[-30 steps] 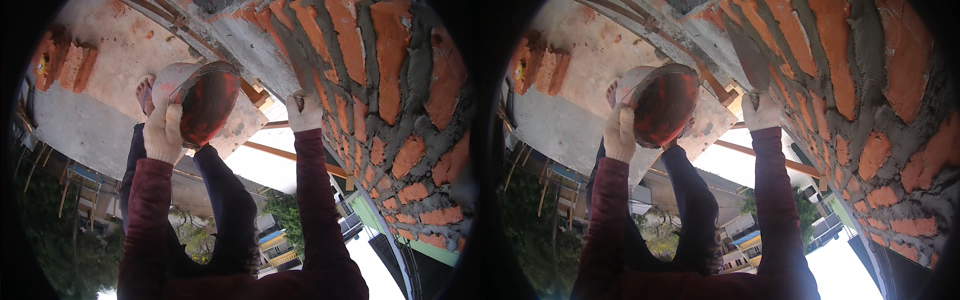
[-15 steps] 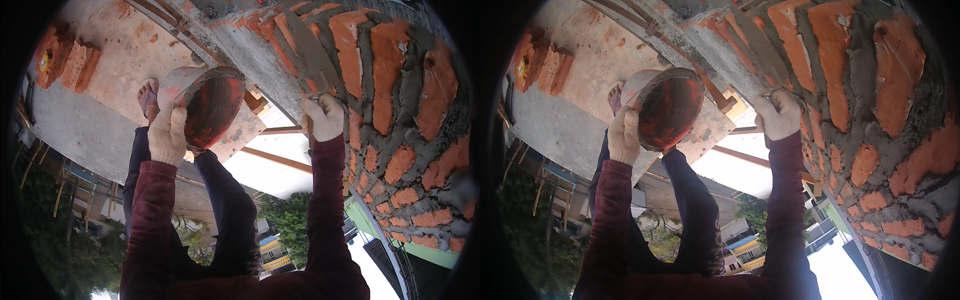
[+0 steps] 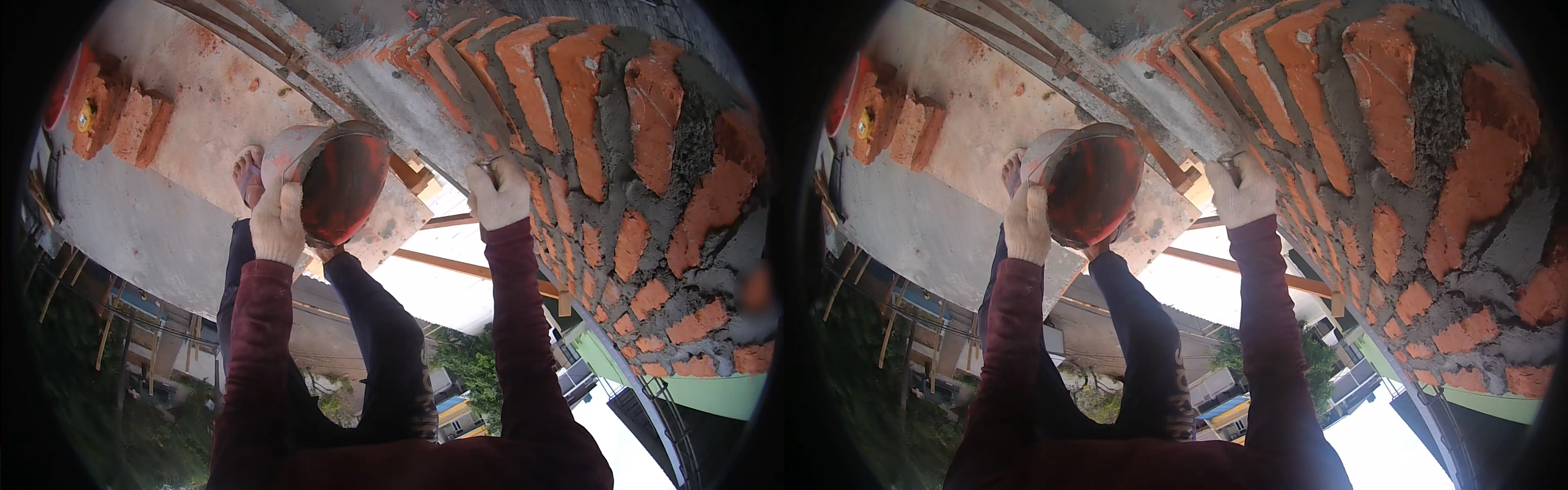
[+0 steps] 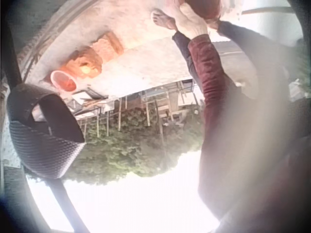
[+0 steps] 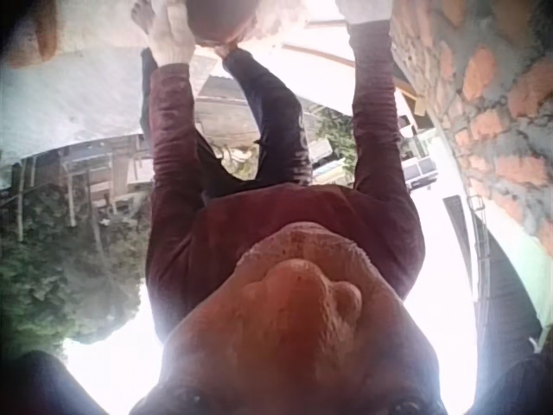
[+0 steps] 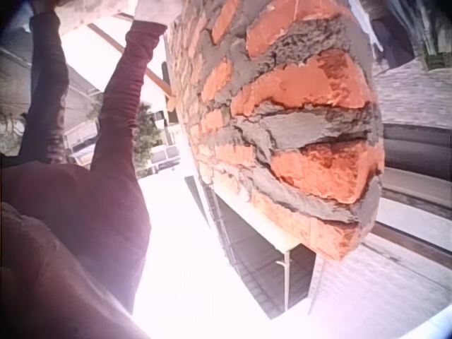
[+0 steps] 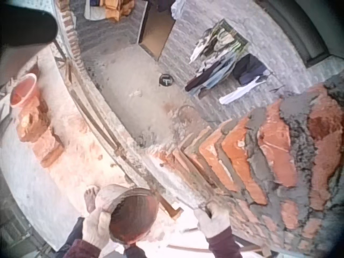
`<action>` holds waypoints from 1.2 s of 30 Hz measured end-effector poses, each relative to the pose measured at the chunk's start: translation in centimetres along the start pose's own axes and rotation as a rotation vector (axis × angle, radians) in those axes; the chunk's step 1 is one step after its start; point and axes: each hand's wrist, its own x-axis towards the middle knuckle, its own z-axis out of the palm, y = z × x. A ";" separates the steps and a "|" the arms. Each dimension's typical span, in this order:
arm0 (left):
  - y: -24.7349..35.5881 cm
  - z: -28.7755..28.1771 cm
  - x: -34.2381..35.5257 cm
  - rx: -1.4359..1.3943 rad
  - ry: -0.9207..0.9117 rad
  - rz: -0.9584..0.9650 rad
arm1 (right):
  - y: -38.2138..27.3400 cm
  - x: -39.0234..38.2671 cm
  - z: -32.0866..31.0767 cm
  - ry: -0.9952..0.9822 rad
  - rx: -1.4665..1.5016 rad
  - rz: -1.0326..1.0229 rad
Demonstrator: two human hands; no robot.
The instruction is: The person scoops mortar from a bucket with a trowel and applies it to a brick wall. They place bricks onto the mortar and tap them into position, continuing to add mortar between bricks to build up the wall.
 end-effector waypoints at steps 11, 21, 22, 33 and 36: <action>6.4 -7.5 -4.8 0.026 0.016 -0.025 | -2.2 -19.0 -4.8 -0.497 -0.417 -0.269; 26.0 -20.9 -11.7 0.304 -0.031 0.289 | -14.0 -26.5 -5.8 -0.558 -0.611 -0.496; 27.7 -22.1 -12.3 0.308 -0.023 0.305 | -15.0 -27.5 -6.9 -0.560 -0.602 -0.510; 35.3 -27.9 -12.9 0.556 0.034 0.636 | -20.5 -32.5 -14.9 -0.449 -0.525 -0.717; 37.0 -28.3 -12.2 0.527 0.008 0.611 | -20.4 -33.3 -18.4 -0.341 -0.601 -0.784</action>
